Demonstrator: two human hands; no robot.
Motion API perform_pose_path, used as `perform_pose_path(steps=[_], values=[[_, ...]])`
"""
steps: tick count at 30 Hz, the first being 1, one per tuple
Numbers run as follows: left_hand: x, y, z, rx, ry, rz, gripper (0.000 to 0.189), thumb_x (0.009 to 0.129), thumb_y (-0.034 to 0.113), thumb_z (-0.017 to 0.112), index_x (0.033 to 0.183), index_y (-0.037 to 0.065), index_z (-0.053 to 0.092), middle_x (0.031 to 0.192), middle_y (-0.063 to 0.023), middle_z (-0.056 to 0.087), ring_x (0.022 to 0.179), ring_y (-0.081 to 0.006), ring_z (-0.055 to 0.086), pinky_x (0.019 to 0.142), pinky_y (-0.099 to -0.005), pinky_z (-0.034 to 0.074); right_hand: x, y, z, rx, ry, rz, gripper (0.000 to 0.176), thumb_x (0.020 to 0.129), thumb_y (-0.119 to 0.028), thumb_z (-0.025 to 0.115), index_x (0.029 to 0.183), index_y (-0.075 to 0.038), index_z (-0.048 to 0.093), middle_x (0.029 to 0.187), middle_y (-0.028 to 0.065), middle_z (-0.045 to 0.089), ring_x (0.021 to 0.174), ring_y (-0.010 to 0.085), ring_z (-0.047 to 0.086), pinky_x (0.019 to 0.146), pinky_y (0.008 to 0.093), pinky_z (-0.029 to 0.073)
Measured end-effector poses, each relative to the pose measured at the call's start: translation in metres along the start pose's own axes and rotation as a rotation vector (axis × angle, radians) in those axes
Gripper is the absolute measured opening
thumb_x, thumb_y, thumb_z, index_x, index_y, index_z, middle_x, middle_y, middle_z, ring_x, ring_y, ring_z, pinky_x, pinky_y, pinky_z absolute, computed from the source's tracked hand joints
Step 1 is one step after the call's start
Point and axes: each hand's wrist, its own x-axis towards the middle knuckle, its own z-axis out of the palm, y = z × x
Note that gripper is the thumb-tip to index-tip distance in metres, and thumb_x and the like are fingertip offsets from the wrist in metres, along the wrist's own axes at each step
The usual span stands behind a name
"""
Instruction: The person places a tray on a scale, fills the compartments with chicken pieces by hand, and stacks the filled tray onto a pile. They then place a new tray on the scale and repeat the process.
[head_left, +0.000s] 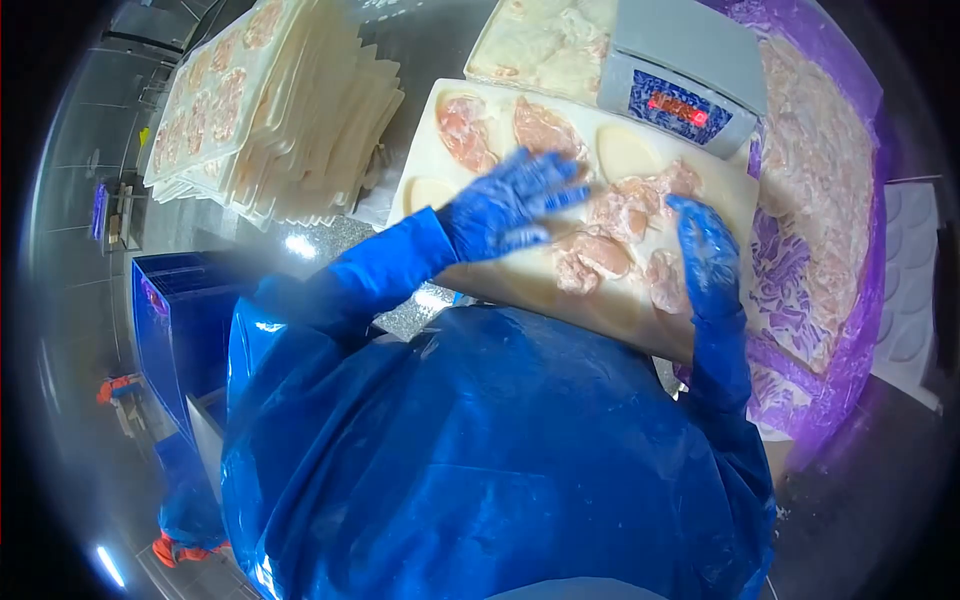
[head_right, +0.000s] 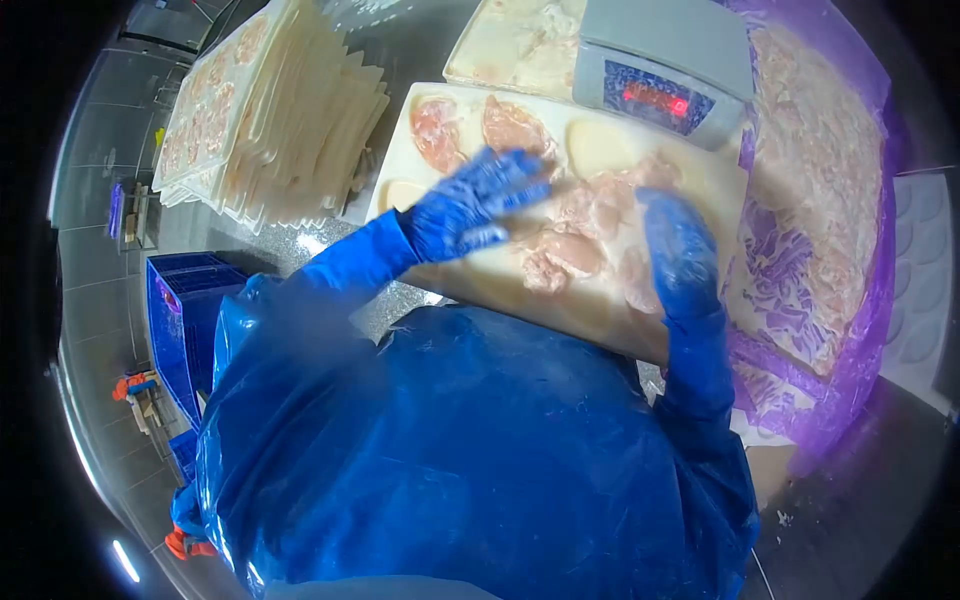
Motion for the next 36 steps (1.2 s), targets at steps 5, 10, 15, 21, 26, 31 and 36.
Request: perform_pose_path(steps=[5, 10, 15, 21, 26, 31, 36], values=[[0.008, -0.086, 0.009, -0.004, 0.404, -0.166, 0.045, 0.083, 0.015, 0.063, 0.128, 0.010, 0.061, 0.130, -0.0144, 0.060, 0.125, -0.0341, 0.052, 0.109, -0.0470, 0.037, 0.054, -0.055, 0.060, -0.270, -0.108, -0.251, 0.020, 0.087, -0.010, 0.059, 0.103, -0.009, 0.070, 0.104, 0.0056, 0.068, 0.096, 0.0252, 0.063, 0.084, 0.0381, 0.050], [0.011, -0.093, 0.021, 0.192, 0.191, -0.164, 0.035, 0.075, 0.009, 0.060, 0.110, 0.005, 0.063, 0.111, -0.0176, 0.061, 0.108, -0.0385, 0.056, 0.097, -0.0474, 0.044, 0.104, 0.008, 0.119, -0.527, -0.192, -0.247, 0.024, 0.086, -0.011, 0.054, 0.103, -0.019, 0.070, 0.118, 0.0031, 0.065, 0.111, 0.0252, 0.058, 0.090, 0.0448, 0.046], [0.010, -0.001, 0.039, -0.138, 0.340, -0.086, 0.044, 0.086, 0.019, 0.059, 0.127, 0.005, 0.058, 0.117, -0.0174, 0.061, 0.108, -0.0357, 0.057, 0.096, -0.0454, 0.045, 0.158, 0.003, 0.107, -0.502, 0.074, -0.646, 0.017, 0.084, -0.017, 0.060, 0.095, -0.018, 0.074, 0.117, 0.0036, 0.066, 0.105, 0.0258, 0.058, 0.087, 0.0406, 0.047], [0.002, -0.022, 0.038, 0.103, 0.403, -0.154, 0.045, 0.090, 0.020, 0.057, 0.132, 0.006, 0.055, 0.132, -0.0186, 0.056, 0.124, -0.0357, 0.052, 0.110, -0.0520, 0.034, 0.112, -0.024, 0.102, -0.248, -0.165, -0.288, 0.038, 0.084, -0.012, 0.056, 0.120, -0.009, 0.066, 0.112, 0.0084, 0.068, 0.105, 0.0231, 0.062, 0.093, 0.0377, 0.047], [-0.006, -0.023, -0.003, -0.058, 0.010, -0.425, 0.044, 0.096, 0.022, 0.054, 0.137, 0.008, 0.054, 0.140, -0.0174, 0.053, 0.134, -0.0322, 0.046, 0.117, -0.0518, 0.025, 0.096, -0.013, 0.144, -0.306, -0.188, -0.344, 0.044, 0.090, -0.012, 0.049, 0.132, -0.007, 0.059, 0.145, 0.0126, 0.051, 0.138, 0.0244, 0.043, 0.118, 0.0462, 0.025], [0.025, -0.065, 0.040, 0.148, 0.414, -0.299, 0.061, 0.098, 0.035, 0.052, 0.152, 0.012, 0.035, 0.155, -0.0178, 0.035, 0.145, -0.0368, 0.029, 0.118, -0.0540, 0.020, 0.027, -0.048, 0.082, -0.446, -0.238, -0.416, 0.039, 0.094, -0.014, 0.053, 0.133, -0.009, 0.059, 0.146, 0.0107, 0.051, 0.144, 0.0278, 0.035, 0.121, 0.0511, 0.018], [0.046, -0.053, 0.048, 0.178, 0.542, -0.551, 0.069, 0.097, 0.042, 0.051, 0.156, 0.015, 0.026, 0.160, -0.0220, 0.023, 0.148, -0.0404, 0.021, 0.118, -0.0581, 0.013, -0.001, 0.018, 0.013, -0.427, 0.006, -0.076, 0.035, 0.090, -0.013, 0.064, 0.125, -0.010, 0.065, 0.133, 0.0098, 0.060, 0.132, 0.0252, 0.048, 0.111, 0.0477, 0.036]])
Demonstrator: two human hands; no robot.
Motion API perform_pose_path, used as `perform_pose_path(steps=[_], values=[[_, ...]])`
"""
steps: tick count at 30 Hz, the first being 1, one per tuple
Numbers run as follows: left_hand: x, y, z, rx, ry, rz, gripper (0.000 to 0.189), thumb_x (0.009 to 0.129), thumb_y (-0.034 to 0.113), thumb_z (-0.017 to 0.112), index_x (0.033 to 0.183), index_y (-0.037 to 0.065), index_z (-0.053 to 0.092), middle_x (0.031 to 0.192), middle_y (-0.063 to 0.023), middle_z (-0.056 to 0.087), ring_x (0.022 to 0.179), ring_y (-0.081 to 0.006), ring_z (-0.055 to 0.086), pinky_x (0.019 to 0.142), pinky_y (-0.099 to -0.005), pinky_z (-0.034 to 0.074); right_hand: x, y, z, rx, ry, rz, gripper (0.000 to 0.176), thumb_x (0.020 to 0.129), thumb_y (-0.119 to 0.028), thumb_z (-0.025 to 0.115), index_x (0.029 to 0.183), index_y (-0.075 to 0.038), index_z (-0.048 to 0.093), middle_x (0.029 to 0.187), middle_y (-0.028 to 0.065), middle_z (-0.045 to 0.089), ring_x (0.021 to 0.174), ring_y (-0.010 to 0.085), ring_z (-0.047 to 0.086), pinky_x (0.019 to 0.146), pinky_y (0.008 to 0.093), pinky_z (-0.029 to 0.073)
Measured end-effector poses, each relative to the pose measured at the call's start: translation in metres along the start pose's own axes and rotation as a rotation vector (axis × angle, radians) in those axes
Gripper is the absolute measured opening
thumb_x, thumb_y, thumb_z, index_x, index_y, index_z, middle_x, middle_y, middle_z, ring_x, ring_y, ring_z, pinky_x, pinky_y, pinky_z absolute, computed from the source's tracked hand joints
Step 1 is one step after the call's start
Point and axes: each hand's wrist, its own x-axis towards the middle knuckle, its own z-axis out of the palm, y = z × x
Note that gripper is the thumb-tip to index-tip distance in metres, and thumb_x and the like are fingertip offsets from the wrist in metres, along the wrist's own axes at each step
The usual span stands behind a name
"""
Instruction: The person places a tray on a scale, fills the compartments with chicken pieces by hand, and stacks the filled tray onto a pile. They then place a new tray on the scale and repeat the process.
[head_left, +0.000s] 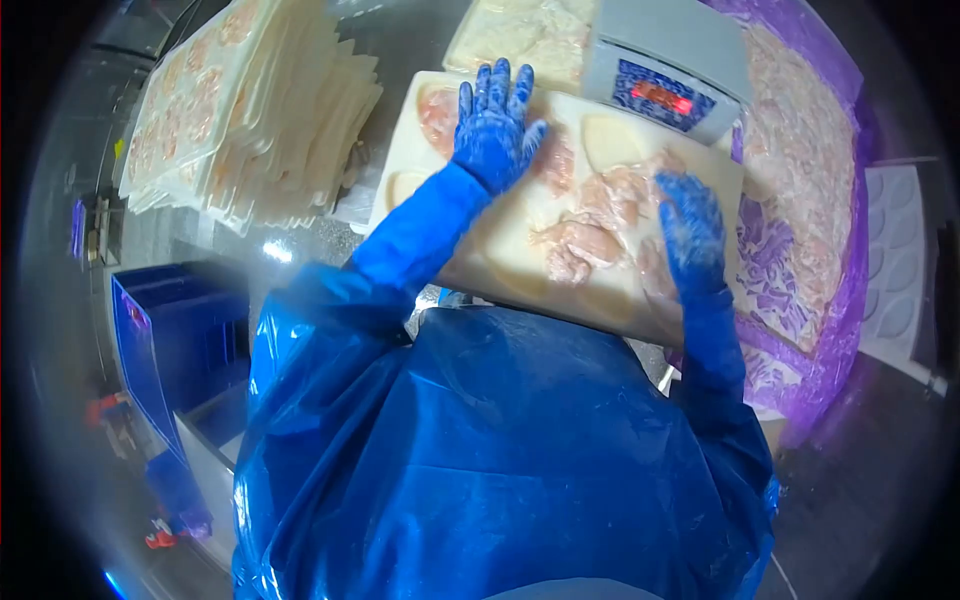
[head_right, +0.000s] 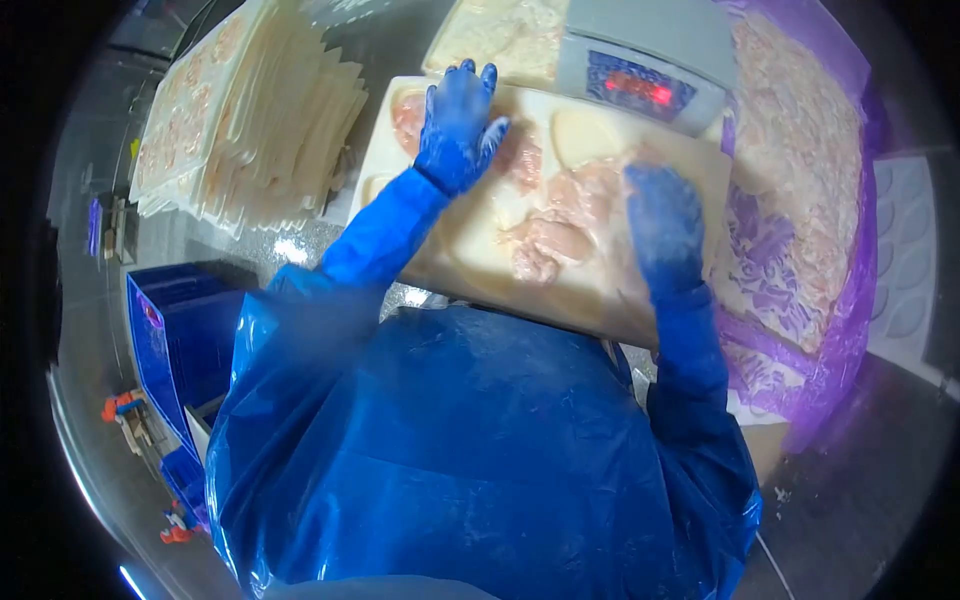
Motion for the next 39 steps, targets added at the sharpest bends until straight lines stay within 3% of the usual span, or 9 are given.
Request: perform_pose_path(steps=[4, 8, 10, 14, 22, 28, 34, 36, 39], values=[[-0.022, 0.036, 0.007, -0.042, -0.275, 0.251, 0.072, 0.095, 0.037, 0.056, 0.157, 0.016, 0.025, 0.161, -0.0201, 0.022, 0.148, -0.0381, 0.023, 0.117, -0.0584, 0.015, 0.032, 0.008, -0.005, 0.278, 0.176, 0.173, 0.031, 0.090, -0.011, 0.064, 0.121, -0.011, 0.067, 0.125, 0.0070, 0.064, 0.120, 0.0248, 0.056, 0.104, 0.0423, 0.043], [-0.011, 0.038, 0.006, 0.052, -0.197, 0.221, 0.067, 0.093, 0.033, 0.061, 0.153, 0.015, 0.035, 0.158, -0.0199, 0.030, 0.144, -0.0390, 0.031, 0.117, -0.0548, 0.021, 0.011, 0.017, 0.006, 0.133, 0.077, -0.062, 0.025, 0.087, -0.009, 0.067, 0.112, -0.008, 0.069, 0.114, 0.0077, 0.066, 0.110, 0.0288, 0.059, 0.098, 0.0364, 0.047], [-0.015, 0.063, -0.001, -0.241, -0.147, 0.158, 0.062, 0.089, 0.028, 0.067, 0.146, 0.013, 0.046, 0.150, -0.0187, 0.043, 0.137, -0.0378, 0.042, 0.114, -0.0489, 0.031, -0.011, 0.017, -0.008, -0.059, 0.062, -0.231, 0.023, 0.086, -0.009, 0.068, 0.109, -0.006, 0.069, 0.112, 0.0086, 0.066, 0.108, 0.0295, 0.060, 0.094, 0.0351, 0.049], [-0.016, 0.103, 0.008, -0.234, -0.206, 0.246, 0.031, 0.083, 0.020, 0.068, 0.114, 0.014, 0.068, 0.108, -0.0120, 0.066, 0.105, -0.0323, 0.060, 0.094, -0.0455, 0.045, -0.050, 0.020, -0.041, 0.240, -0.047, 0.061, 0.022, 0.081, -0.012, 0.073, 0.102, -0.005, 0.069, 0.105, 0.0093, 0.068, 0.099, 0.0292, 0.064, 0.084, 0.0373, 0.052], [-0.014, 0.098, -0.022, -0.264, -0.363, 0.130, 0.017, 0.083, 0.022, 0.067, 0.098, 0.014, 0.068, 0.100, -0.0109, 0.065, 0.095, -0.0314, 0.059, 0.083, -0.0450, 0.047, -0.037, 0.014, -0.040, 0.430, 0.042, 0.120, 0.018, 0.079, -0.010, 0.076, 0.095, -0.004, 0.070, 0.092, 0.0120, 0.071, 0.084, 0.0309, 0.068, 0.076, 0.0403, 0.054], [-0.023, 0.111, -0.020, -0.183, -0.397, 0.064, 0.030, 0.077, 0.020, 0.074, 0.105, 0.014, 0.063, 0.098, -0.0113, 0.061, 0.093, -0.0348, 0.058, 0.081, -0.0470, 0.046, -0.032, 0.016, -0.064, 0.321, -0.254, 0.111, 0.017, 0.081, -0.018, 0.076, 0.087, -0.005, 0.065, 0.080, 0.0127, 0.066, 0.073, 0.0303, 0.067, 0.069, 0.0395, 0.052], [-0.029, 0.105, -0.014, -0.394, -0.332, 0.243, 0.034, 0.070, 0.011, 0.075, 0.101, 0.010, 0.062, 0.101, -0.0142, 0.061, 0.092, -0.0382, 0.057, 0.081, -0.0479, 0.046, 0.020, -0.011, -0.005, 0.308, 0.006, -0.133, 0.037, 0.078, -0.031, 0.077, 0.107, -0.011, 0.067, 0.111, 0.0116, 0.066, 0.115, 0.0317, 0.057, 0.106, 0.0455, 0.039], [-0.026, 0.097, -0.023, -0.422, -0.391, 0.219, 0.028, 0.078, 0.006, 0.073, 0.103, 0.006, 0.060, 0.100, -0.0102, 0.061, 0.092, -0.0290, 0.060, 0.082, -0.0405, 0.048, 0.021, -0.010, 0.009, 0.285, -0.037, -0.181, 0.041, 0.078, -0.031, 0.077, 0.111, -0.011, 0.065, 0.115, 0.0123, 0.065, 0.122, 0.0320, 0.053, 0.112, 0.0471, 0.032], [-0.021, 0.090, -0.028, -1.381, -0.634, -0.241, 0.016, 0.095, 0.007, 0.065, 0.110, 0.003, 0.060, 0.100, 0.0003, 0.056, 0.098, -0.0074, 0.052, 0.086, -0.0259, 0.045, 0.018, -0.006, -0.005, 0.581, -0.282, 0.010, 0.030, 0.084, -0.018, 0.071, 0.110, -0.006, 0.062, 0.105, 0.0115, 0.065, 0.102, 0.0310, 0.062, 0.110, 0.0433, 0.036]])
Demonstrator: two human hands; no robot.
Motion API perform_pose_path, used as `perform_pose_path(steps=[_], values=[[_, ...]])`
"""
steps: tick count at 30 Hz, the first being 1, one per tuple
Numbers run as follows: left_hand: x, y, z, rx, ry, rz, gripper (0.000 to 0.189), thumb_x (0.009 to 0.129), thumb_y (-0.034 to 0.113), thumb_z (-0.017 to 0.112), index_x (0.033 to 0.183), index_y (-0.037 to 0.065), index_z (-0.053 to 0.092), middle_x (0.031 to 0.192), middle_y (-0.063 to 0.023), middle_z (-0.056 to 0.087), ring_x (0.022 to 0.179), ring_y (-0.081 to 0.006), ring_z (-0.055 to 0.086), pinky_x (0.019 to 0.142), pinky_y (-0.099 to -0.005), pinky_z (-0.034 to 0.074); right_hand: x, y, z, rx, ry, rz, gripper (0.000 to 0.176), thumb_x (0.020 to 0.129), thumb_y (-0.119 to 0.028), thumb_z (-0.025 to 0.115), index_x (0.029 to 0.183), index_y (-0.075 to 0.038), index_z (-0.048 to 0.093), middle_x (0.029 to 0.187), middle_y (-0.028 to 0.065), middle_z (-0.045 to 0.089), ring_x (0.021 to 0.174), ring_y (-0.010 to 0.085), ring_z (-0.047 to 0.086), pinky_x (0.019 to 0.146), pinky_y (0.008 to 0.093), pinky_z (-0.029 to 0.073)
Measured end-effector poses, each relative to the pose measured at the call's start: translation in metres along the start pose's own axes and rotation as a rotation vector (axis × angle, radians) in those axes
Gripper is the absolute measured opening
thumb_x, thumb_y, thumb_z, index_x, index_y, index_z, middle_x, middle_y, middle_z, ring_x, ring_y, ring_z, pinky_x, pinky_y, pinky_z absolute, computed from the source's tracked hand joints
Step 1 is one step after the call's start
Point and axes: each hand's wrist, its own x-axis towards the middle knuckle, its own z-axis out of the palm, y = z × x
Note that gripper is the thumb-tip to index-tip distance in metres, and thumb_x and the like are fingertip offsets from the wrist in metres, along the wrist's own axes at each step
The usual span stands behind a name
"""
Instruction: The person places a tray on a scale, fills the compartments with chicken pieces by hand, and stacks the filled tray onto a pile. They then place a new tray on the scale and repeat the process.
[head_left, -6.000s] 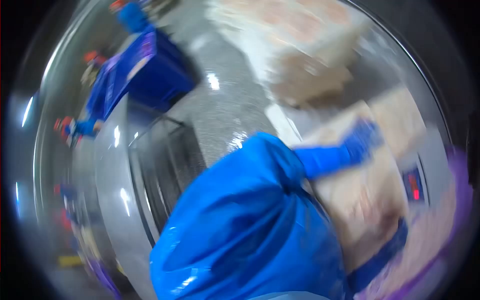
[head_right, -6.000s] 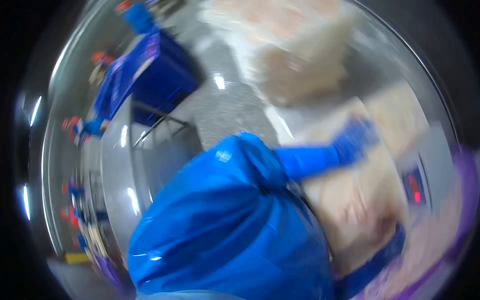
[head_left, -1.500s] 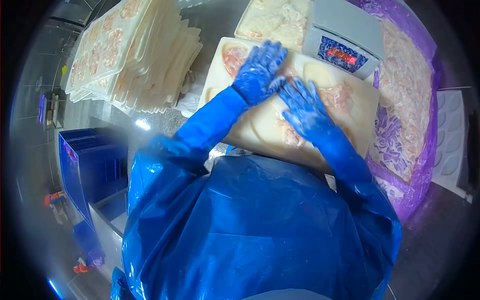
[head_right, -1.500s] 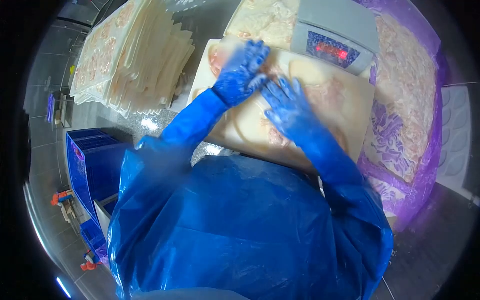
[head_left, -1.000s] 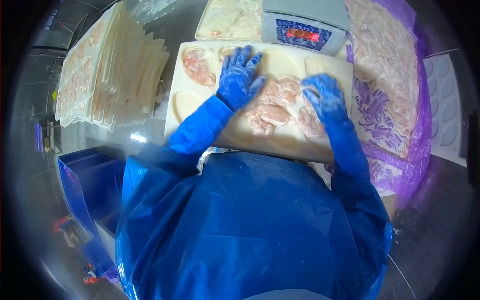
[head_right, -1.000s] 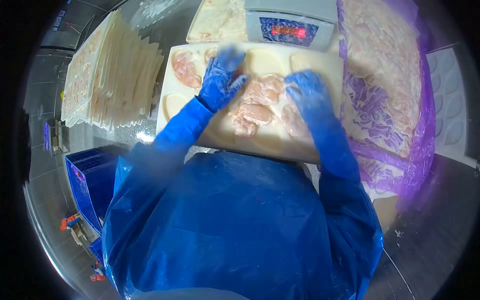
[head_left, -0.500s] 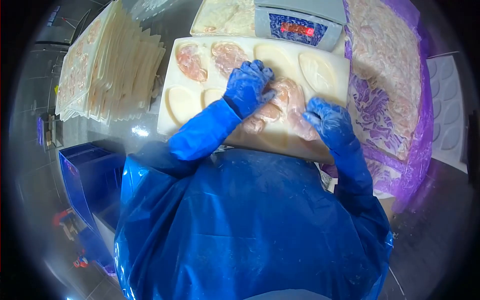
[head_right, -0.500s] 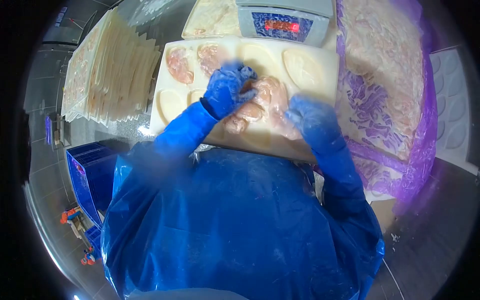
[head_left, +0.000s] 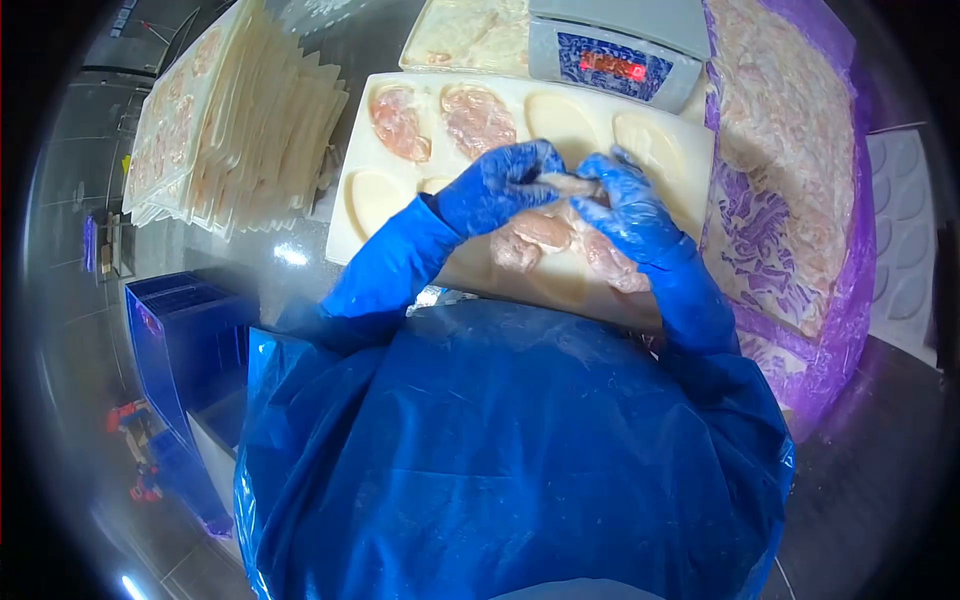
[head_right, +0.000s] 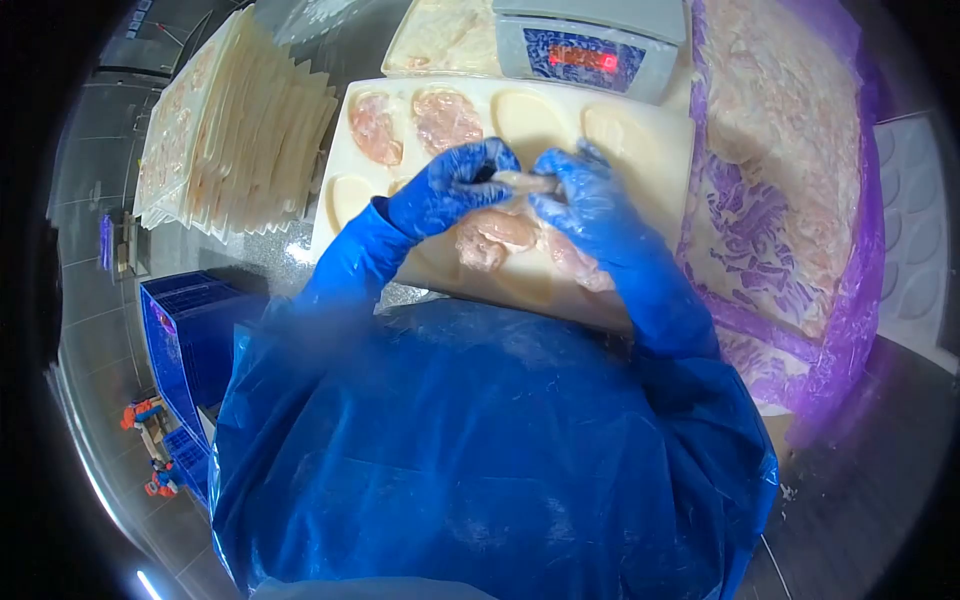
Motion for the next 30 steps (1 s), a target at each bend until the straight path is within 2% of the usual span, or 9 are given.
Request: perform_pose_path(steps=[7, 9, 11, 12, 14, 15, 17, 25, 30], values=[[0.086, 0.021, 0.004, 0.232, 0.003, 0.166, 0.021, 0.094, 0.010, 0.067, 0.113, 0.005, 0.061, 0.102, 0.0022, 0.060, 0.097, -0.0082, 0.053, 0.086, -0.0284, 0.046, -0.027, 0.015, -0.057, 0.393, 0.350, 0.113, 0.034, 0.089, -0.004, 0.062, 0.123, -0.002, 0.058, 0.114, 0.0074, 0.064, 0.104, 0.0155, 0.058, 0.089, 0.0308, 0.049], [0.110, -0.011, 0.011, 0.149, 0.085, 0.303, 0.020, 0.092, 0.006, 0.063, 0.113, 0.005, 0.064, 0.107, -0.0019, 0.064, 0.100, -0.0152, 0.059, 0.088, -0.0299, 0.048, -0.044, 0.039, -0.067, 0.247, 0.396, 0.127, 0.036, 0.091, -0.003, 0.060, 0.127, -0.001, 0.057, 0.123, 0.0088, 0.063, 0.109, 0.0144, 0.057, 0.090, 0.0307, 0.049], [0.117, -0.008, 0.020, 1.194, 0.233, 0.525, 0.027, 0.088, 0.002, 0.060, 0.115, 0.008, 0.065, 0.114, -0.0095, 0.066, 0.104, -0.0273, 0.063, 0.092, -0.0345, 0.050, -0.052, 0.057, -0.079, -0.667, 0.491, -0.028, 0.041, 0.086, 0.001, 0.060, 0.127, -0.001, 0.057, 0.126, 0.0105, 0.062, 0.108, 0.0181, 0.060, 0.088, 0.0335, 0.051], [0.116, -0.025, 0.020, 0.918, 0.066, 0.571, 0.036, 0.084, 0.002, 0.058, 0.117, 0.011, 0.065, 0.120, -0.0149, 0.064, 0.108, -0.0355, 0.061, 0.097, -0.0393, 0.049, -0.052, 0.066, -0.072, -0.671, 0.493, -0.022, 0.041, 0.086, 0.001, 0.060, 0.127, -0.001, 0.057, 0.126, 0.0105, 0.062, 0.108, 0.0181, 0.060, 0.088, 0.0335, 0.051], [0.115, -0.039, 0.023, 1.163, -0.041, 0.582, 0.044, 0.080, 0.004, 0.058, 0.122, 0.013, 0.064, 0.126, -0.0116, 0.062, 0.117, -0.0332, 0.057, 0.103, -0.0446, 0.044, -0.050, 0.065, -0.047, 0.540, 0.562, 0.177, 0.042, 0.080, -0.001, 0.060, 0.122, -0.004, 0.061, 0.122, 0.0114, 0.063, 0.104, 0.0244, 0.061, 0.088, 0.0382, 0.050], [0.112, -0.040, 0.023, 1.228, -0.033, 0.555, 0.046, 0.079, 0.005, 0.059, 0.123, 0.013, 0.064, 0.128, -0.0106, 0.061, 0.121, -0.0324, 0.055, 0.107, -0.0456, 0.041, -0.054, 0.059, -0.045, 0.544, 0.567, 0.184, 0.042, 0.080, -0.001, 0.060, 0.122, -0.004, 0.061, 0.122, 0.0114, 0.063, 0.104, 0.0244, 0.061, 0.088, 0.0382, 0.050], [0.107, -0.026, 0.016, 1.331, -0.090, 0.484, 0.047, 0.082, 0.008, 0.059, 0.129, 0.014, 0.061, 0.134, -0.0109, 0.058, 0.128, -0.0314, 0.050, 0.112, -0.0469, 0.035, -0.065, 0.037, -0.046, -0.644, 0.280, -0.201, 0.041, 0.077, -0.005, 0.059, 0.118, -0.007, 0.065, 0.115, 0.0115, 0.064, 0.102, 0.0275, 0.061, 0.089, 0.0408, 0.048], [0.087, -0.040, 0.035, 1.160, -0.158, 0.485, 0.051, 0.096, 0.027, 0.054, 0.146, 0.017, 0.047, 0.157, -0.0086, 0.036, 0.150, -0.0250, 0.024, 0.121, -0.0533, 0.010, -0.068, 0.043, -0.033, -0.932, 0.259, -0.062, 0.041, 0.094, -0.018, 0.058, 0.134, -0.009, 0.059, 0.140, 0.0060, 0.056, 0.135, 0.0229, 0.046, 0.115, 0.0427, 0.029], [0.066, -0.010, 0.038, 1.170, -0.011, 0.526, 0.036, 0.091, 0.024, 0.063, 0.125, 0.014, 0.066, 0.131, -0.0055, 0.063, 0.118, -0.0265, 0.055, 0.101, -0.0427, 0.042, -0.083, 0.019, -0.053, -0.872, 0.423, 0.048, 0.034, 0.087, -0.015, 0.068, 0.120, -0.010, 0.064, 0.125, 0.0069, 0.061, 0.115, 0.0254, 0.057, 0.097, 0.0380, 0.045]])
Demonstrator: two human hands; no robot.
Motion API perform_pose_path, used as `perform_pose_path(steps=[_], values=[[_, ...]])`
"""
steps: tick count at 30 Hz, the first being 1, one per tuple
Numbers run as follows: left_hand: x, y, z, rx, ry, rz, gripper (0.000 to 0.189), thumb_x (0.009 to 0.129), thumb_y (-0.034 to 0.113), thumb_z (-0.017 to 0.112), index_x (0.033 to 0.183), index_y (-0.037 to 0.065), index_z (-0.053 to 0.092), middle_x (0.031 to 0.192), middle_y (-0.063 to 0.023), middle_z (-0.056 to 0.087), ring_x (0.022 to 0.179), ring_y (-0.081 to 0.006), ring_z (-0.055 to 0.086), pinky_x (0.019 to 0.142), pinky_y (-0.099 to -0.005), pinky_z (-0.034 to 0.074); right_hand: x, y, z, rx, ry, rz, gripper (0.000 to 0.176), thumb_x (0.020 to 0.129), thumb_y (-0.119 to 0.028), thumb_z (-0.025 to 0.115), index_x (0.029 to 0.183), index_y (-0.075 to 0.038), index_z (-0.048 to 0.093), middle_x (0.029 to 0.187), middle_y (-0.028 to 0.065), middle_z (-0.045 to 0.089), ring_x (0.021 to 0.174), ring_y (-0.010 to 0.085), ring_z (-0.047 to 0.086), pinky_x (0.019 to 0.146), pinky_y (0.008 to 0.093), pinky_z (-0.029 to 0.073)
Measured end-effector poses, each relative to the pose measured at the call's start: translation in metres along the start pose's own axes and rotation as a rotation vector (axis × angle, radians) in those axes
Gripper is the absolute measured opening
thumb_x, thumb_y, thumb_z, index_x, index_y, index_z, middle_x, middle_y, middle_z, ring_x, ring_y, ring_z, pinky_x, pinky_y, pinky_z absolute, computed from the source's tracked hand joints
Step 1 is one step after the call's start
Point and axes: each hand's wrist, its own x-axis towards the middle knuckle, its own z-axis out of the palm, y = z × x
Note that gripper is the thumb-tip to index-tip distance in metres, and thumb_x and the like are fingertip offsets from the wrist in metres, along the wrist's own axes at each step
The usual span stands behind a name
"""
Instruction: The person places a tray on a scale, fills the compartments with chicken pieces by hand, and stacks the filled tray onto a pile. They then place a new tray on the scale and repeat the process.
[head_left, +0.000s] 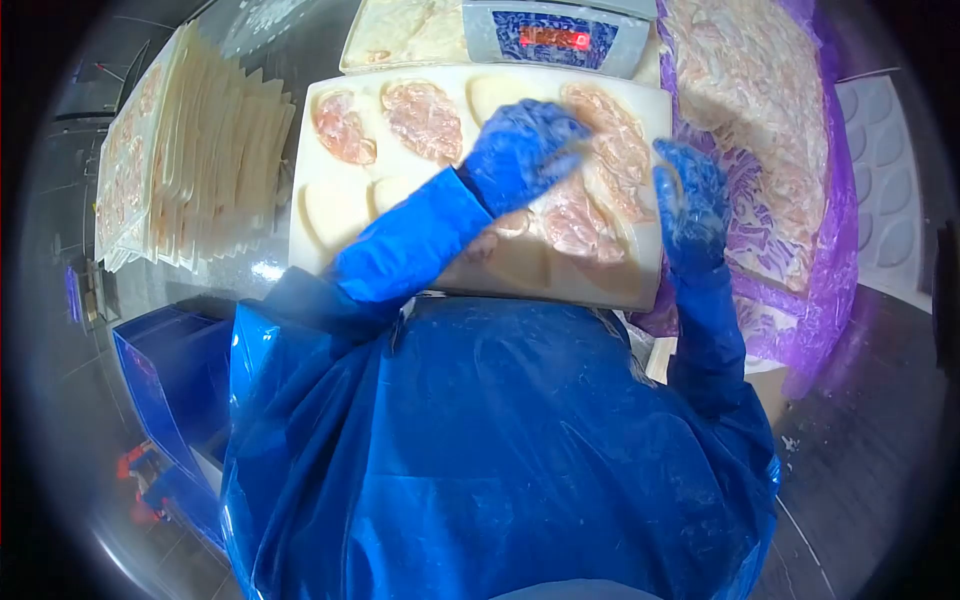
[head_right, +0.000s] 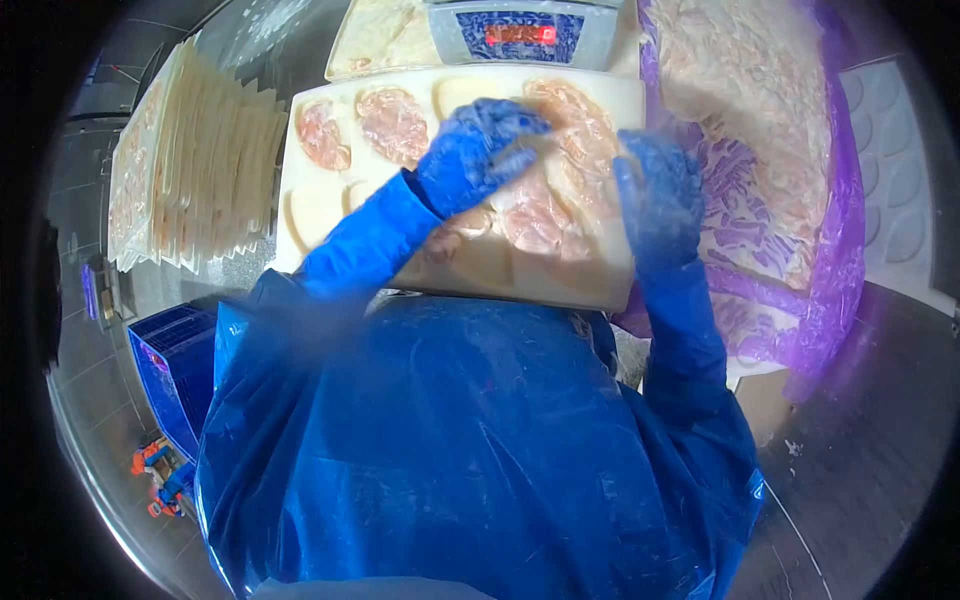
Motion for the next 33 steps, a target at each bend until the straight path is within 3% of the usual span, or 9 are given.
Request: perform_pose_path(steps=[9, 11, 16, 19, 21, 25, 27, 32, 33], values=[[-0.018, 0.039, 0.017, 0.086, -0.069, -0.233, 0.026, 0.083, 0.024, 0.066, 0.106, 0.013, 0.065, 0.105, -0.0107, 0.061, 0.101, -0.0331, 0.058, 0.085, -0.0478, 0.046, -0.038, -0.019, 0.003, 0.218, -0.063, 0.060, 0.035, 0.079, -0.016, 0.075, 0.112, -0.009, 0.065, 0.116, 0.0062, 0.064, 0.113, 0.0276, 0.057, 0.093, 0.0381, 0.047], [-0.005, 0.043, 0.046, -0.007, 0.244, -0.034, 0.025, 0.082, 0.025, 0.067, 0.104, 0.014, 0.066, 0.098, -0.0102, 0.060, 0.096, -0.0316, 0.059, 0.082, -0.0490, 0.046, -0.035, -0.032, -0.002, 0.194, -0.098, 0.183, 0.031, 0.082, -0.016, 0.074, 0.110, -0.006, 0.066, 0.112, 0.0083, 0.066, 0.111, 0.0297, 0.058, 0.093, 0.0403, 0.047], [0.016, 0.052, 0.077, -0.060, -0.055, -0.202, 0.028, 0.083, 0.019, 0.064, 0.111, 0.012, 0.066, 0.108, -0.0136, 0.064, 0.100, -0.0306, 0.063, 0.085, -0.0427, 0.050, -0.045, -0.029, 0.005, 0.241, -0.063, 0.103, 0.025, 0.084, -0.012, 0.073, 0.106, -0.002, 0.065, 0.101, 0.0160, 0.067, 0.095, 0.0354, 0.064, 0.084, 0.0430, 0.051], [0.002, 0.046, 0.068, -0.059, 0.011, 0.012, 0.025, 0.090, 0.012, 0.060, 0.114, 0.010, 0.065, 0.107, -0.0147, 0.065, 0.101, -0.0292, 0.063, 0.089, -0.0384, 0.051, -0.034, -0.034, -0.004, 0.356, -0.143, 0.133, 0.020, 0.086, -0.008, 0.071, 0.104, -0.001, 0.065, 0.098, 0.0146, 0.067, 0.087, 0.0284, 0.065, 0.079, 0.0384, 0.052], [-0.014, 0.035, 0.081, -0.598, 0.156, -0.108, 0.022, 0.095, 0.008, 0.058, 0.115, 0.006, 0.064, 0.103, -0.0124, 0.065, 0.102, -0.0258, 0.064, 0.091, -0.0345, 0.051, -0.023, -0.041, -0.009, 0.903, -0.172, 0.427, 0.016, 0.088, -0.004, 0.068, 0.103, -0.001, 0.065, 0.092, 0.0108, 0.065, 0.080, 0.0193, 0.063, 0.075, 0.0329, 0.051], [-0.057, 0.006, -0.006, -0.774, 0.284, -0.106, 0.019, 0.097, 0.007, 0.060, 0.115, 0.002, 0.064, 0.113, -0.0079, 0.066, 0.105, -0.0171, 0.062, 0.093, -0.0317, 0.051, 0.035, -0.093, -0.009, 0.752, -0.238, 0.271, 0.017, 0.088, -0.001, 0.066, 0.105, -0.002, 0.065, 0.097, 0.0073, 0.064, 0.084, 0.0161, 0.062, 0.077, 0.0288, 0.050], [-0.078, -0.031, -0.030, -1.118, 0.307, -0.277, 0.023, 0.097, 0.009, 0.062, 0.118, 0.003, 0.064, 0.112, -0.0084, 0.067, 0.106, -0.0188, 0.062, 0.096, -0.0323, 0.049, 0.065, -0.133, 0.016, 1.043, -0.116, 0.257, 0.019, 0.088, -0.003, 0.066, 0.107, -0.003, 0.065, 0.103, 0.0085, 0.064, 0.086, 0.0169, 0.063, 0.077, 0.0291, 0.051], [-0.121, -0.148, -0.118, -0.387, 0.248, -0.239, 0.030, 0.096, 0.005, 0.057, 0.125, 0.005, 0.063, 0.122, -0.0108, 0.066, 0.118, -0.0261, 0.060, 0.104, -0.0350, 0.046, 0.130, -0.215, 0.087, 1.244, -0.027, 0.094, 0.023, 0.091, -0.005, 0.064, 0.114, -0.002, 0.063, 0.104, 0.0112, 0.065, 0.085, 0.0169, 0.063, 0.076, 0.0315, 0.053], [-0.131, -0.173, -0.123, -0.250, 0.187, -0.218, 0.033, 0.095, 0.004, 0.055, 0.127, 0.006, 0.063, 0.126, -0.0114, 0.065, 0.119, -0.0275, 0.060, 0.105, -0.0358, 0.044, 0.128, -0.224, 0.103, 1.290, -0.211, 0.184, 0.025, 0.092, -0.007, 0.063, 0.116, -0.002, 0.063, 0.101, 0.0107, 0.066, 0.084, 0.0161, 0.063, 0.076, 0.0312, 0.054]])
